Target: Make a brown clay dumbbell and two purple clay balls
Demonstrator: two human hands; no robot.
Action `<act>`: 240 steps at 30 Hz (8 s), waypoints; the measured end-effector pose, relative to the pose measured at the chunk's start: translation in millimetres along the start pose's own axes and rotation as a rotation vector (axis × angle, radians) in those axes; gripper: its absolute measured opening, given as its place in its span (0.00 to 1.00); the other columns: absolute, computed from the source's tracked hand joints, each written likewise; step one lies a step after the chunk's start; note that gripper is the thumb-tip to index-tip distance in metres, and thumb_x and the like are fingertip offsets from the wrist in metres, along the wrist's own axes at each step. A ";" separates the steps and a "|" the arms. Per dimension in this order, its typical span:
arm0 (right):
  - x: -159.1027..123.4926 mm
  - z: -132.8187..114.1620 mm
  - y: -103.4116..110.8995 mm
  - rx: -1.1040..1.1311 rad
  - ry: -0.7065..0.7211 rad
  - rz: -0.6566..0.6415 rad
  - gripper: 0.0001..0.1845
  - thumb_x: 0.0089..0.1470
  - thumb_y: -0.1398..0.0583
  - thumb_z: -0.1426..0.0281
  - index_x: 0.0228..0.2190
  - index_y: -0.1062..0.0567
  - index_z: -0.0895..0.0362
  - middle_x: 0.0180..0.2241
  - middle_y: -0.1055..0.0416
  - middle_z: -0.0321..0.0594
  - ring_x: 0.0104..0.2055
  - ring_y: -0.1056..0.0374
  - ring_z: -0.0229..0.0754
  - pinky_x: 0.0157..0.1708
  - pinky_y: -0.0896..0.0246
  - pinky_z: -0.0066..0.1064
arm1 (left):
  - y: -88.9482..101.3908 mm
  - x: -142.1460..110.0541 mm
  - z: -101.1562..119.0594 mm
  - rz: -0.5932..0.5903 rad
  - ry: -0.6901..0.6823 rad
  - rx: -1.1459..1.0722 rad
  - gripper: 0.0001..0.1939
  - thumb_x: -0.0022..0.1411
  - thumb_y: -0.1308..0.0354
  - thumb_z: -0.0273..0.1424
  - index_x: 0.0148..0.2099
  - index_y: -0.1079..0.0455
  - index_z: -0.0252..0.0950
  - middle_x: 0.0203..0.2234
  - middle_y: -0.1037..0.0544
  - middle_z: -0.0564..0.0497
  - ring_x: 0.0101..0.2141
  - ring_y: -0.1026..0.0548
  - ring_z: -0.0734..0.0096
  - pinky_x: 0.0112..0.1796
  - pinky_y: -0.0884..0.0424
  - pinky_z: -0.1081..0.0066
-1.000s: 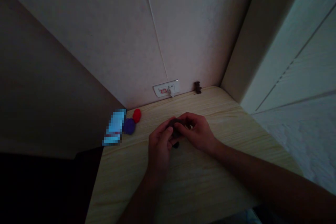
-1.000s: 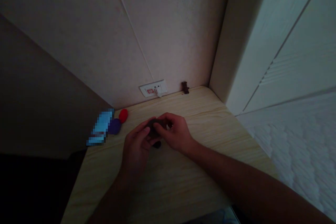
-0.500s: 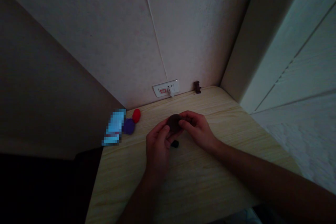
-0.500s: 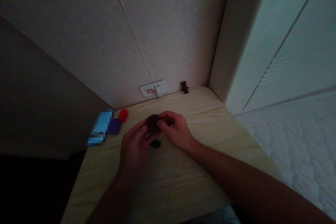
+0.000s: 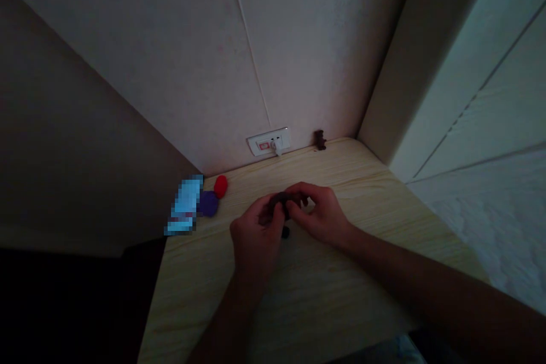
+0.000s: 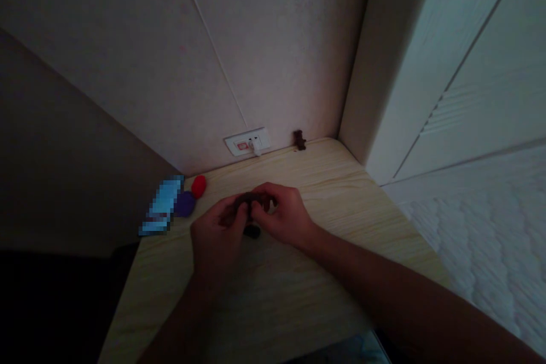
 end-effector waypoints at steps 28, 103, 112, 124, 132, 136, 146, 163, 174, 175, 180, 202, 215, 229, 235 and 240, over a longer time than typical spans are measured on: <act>1.3 0.0 2.9 -0.095 0.027 -0.014 0.04 0.52 0.36 0.70 0.30 0.22 0.58 0.22 0.28 0.33 0.24 0.35 0.34 0.26 0.41 0.25 | -3.9 -0.4 -6.1 -0.046 0.023 0.017 0.10 0.64 0.38 0.35 0.44 0.21 0.36 0.34 0.14 0.48 0.33 0.16 0.64 0.36 0.20 0.69; -0.4 5.4 4.4 -0.047 -0.027 0.061 0.08 0.52 0.36 0.69 0.34 0.19 0.59 0.23 0.23 0.36 0.23 0.31 0.35 0.24 0.38 0.25 | -8.3 1.0 -7.5 -0.036 0.124 -0.300 0.15 0.58 0.33 0.35 0.44 0.21 0.31 0.33 0.15 0.46 0.27 0.17 0.66 0.28 0.19 0.71; -1.8 -1.4 1.5 -0.088 0.022 0.005 0.07 0.50 0.37 0.73 0.32 0.19 0.60 0.23 0.25 0.35 0.23 0.33 0.33 0.25 0.39 0.24 | -5.0 2.7 -5.6 -0.016 0.016 -0.069 0.09 0.60 0.36 0.32 0.42 0.20 0.35 0.32 0.15 0.49 0.31 0.16 0.67 0.33 0.19 0.73; -1.3 -0.7 1.9 -0.105 0.024 0.005 0.09 0.52 0.37 0.72 0.35 0.18 0.60 0.25 0.22 0.36 0.24 0.31 0.34 0.25 0.39 0.23 | -4.6 2.4 -7.6 -0.002 0.025 -0.096 0.09 0.61 0.36 0.32 0.43 0.20 0.36 0.33 0.15 0.49 0.31 0.16 0.66 0.34 0.19 0.71; -1.2 0.0 1.3 -0.087 0.020 -0.005 0.07 0.52 0.36 0.70 0.33 0.19 0.60 0.24 0.24 0.36 0.24 0.32 0.34 0.25 0.38 0.24 | -3.5 2.8 -3.9 0.000 0.012 -0.072 0.09 0.60 0.36 0.32 0.42 0.20 0.34 0.32 0.15 0.49 0.32 0.16 0.66 0.34 0.19 0.72; -0.8 0.7 2.1 -0.088 -0.010 -0.007 0.07 0.53 0.37 0.71 0.34 0.19 0.60 0.24 0.24 0.36 0.24 0.31 0.34 0.24 0.39 0.23 | -4.6 2.4 -4.0 -0.022 0.022 -0.084 0.10 0.61 0.37 0.33 0.44 0.20 0.35 0.34 0.15 0.49 0.32 0.16 0.66 0.34 0.19 0.71; -0.4 1.4 0.6 -0.027 -0.044 -0.030 0.10 0.54 0.38 0.70 0.37 0.19 0.61 0.25 0.23 0.37 0.25 0.31 0.35 0.25 0.38 0.25 | -3.5 2.9 -8.0 0.006 0.045 -0.069 0.11 0.62 0.37 0.33 0.45 0.20 0.35 0.35 0.15 0.48 0.34 0.16 0.64 0.37 0.18 0.68; 0.3 15.2 -5.1 0.141 -0.116 -0.040 0.11 0.52 0.36 0.69 0.39 0.21 0.58 0.29 0.20 0.40 0.28 0.25 0.40 0.29 0.31 0.29 | -4.3 7.2 -8.7 0.026 0.115 -0.242 0.10 0.56 0.34 0.29 0.42 0.21 0.33 0.35 0.15 0.47 0.33 0.16 0.65 0.36 0.19 0.69; 2.3 17.9 -6.6 0.285 -0.204 -0.026 0.10 0.50 0.36 0.67 0.35 0.23 0.58 0.26 0.25 0.36 0.24 0.31 0.35 0.24 0.35 0.26 | -4.9 4.7 -5.4 0.026 0.080 -0.273 0.20 0.54 0.32 0.28 0.51 0.25 0.32 0.39 0.16 0.44 0.38 0.17 0.65 0.39 0.20 0.70; 2.3 20.0 -7.7 0.347 -0.248 -0.021 0.11 0.49 0.36 0.67 0.36 0.24 0.58 0.26 0.25 0.35 0.23 0.32 0.34 0.23 0.35 0.26 | -5.2 4.8 -5.0 0.027 0.080 -0.282 0.22 0.55 0.32 0.28 0.52 0.26 0.32 0.39 0.16 0.44 0.38 0.17 0.65 0.40 0.20 0.70; 2.0 16.6 -10.7 0.415 -0.277 -0.051 0.15 0.48 0.35 0.68 0.40 0.25 0.56 0.28 0.23 0.35 0.23 0.29 0.36 0.22 0.32 0.27 | -1.6 5.9 -4.8 0.069 0.067 -0.218 0.16 0.59 0.34 0.34 0.48 0.23 0.33 0.38 0.15 0.44 0.37 0.17 0.63 0.40 0.20 0.67; 3.9 17.6 -12.8 0.573 -0.323 -0.098 0.12 0.47 0.31 0.64 0.31 0.24 0.58 0.22 0.27 0.31 0.20 0.35 0.32 0.20 0.39 0.24 | -3.3 4.7 -9.5 -0.036 0.007 -0.491 0.12 0.65 0.41 0.32 0.44 0.19 0.35 0.40 0.16 0.45 0.44 0.20 0.58 0.47 0.26 0.63; 3.6 20.7 -12.7 0.585 -0.359 -0.052 0.14 0.46 0.29 0.63 0.30 0.26 0.57 0.23 0.26 0.31 0.19 0.36 0.30 0.18 0.40 0.23 | -4.7 1.3 -10.0 -0.033 -0.055 -0.513 0.16 0.63 0.41 0.36 0.47 0.19 0.34 0.43 0.17 0.42 0.47 0.22 0.53 0.50 0.29 0.58; -17.5 14.3 -41.4 0.610 -0.364 -0.252 0.16 0.49 0.29 0.61 0.28 0.27 0.57 0.25 0.28 0.32 0.24 0.34 0.33 0.24 0.40 0.26 | -19.9 -4.3 -2.9 -0.055 0.266 -0.957 0.29 0.68 0.56 0.46 0.47 0.20 0.31 0.49 0.19 0.37 0.52 0.23 0.53 0.55 0.32 0.57; -18.8 25.0 -35.6 0.346 -0.385 -0.128 0.25 0.40 0.25 0.58 0.34 0.29 0.55 0.28 0.30 0.33 0.29 0.35 0.37 0.28 0.38 0.29 | -21.3 -7.9 1.4 -0.058 0.248 -1.019 0.29 0.66 0.56 0.44 0.40 0.17 0.31 0.40 0.15 0.37 0.49 0.21 0.48 0.57 0.33 0.50; -20.2 19.4 -42.2 0.546 -0.441 -0.168 0.28 0.40 0.26 0.62 0.40 0.31 0.55 0.37 0.25 0.38 0.36 0.28 0.41 0.36 0.31 0.34 | -18.2 -10.4 4.7 -0.051 0.196 -1.072 0.29 0.65 0.55 0.45 0.40 0.17 0.31 0.39 0.15 0.39 0.47 0.19 0.49 0.57 0.32 0.50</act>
Point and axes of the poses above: each hand's wrist, its own x-axis towards the middle knuckle, its own y-axis out of the back of the hand, z = x × y, the point moved 6 cm from there along x, towards the middle knuckle
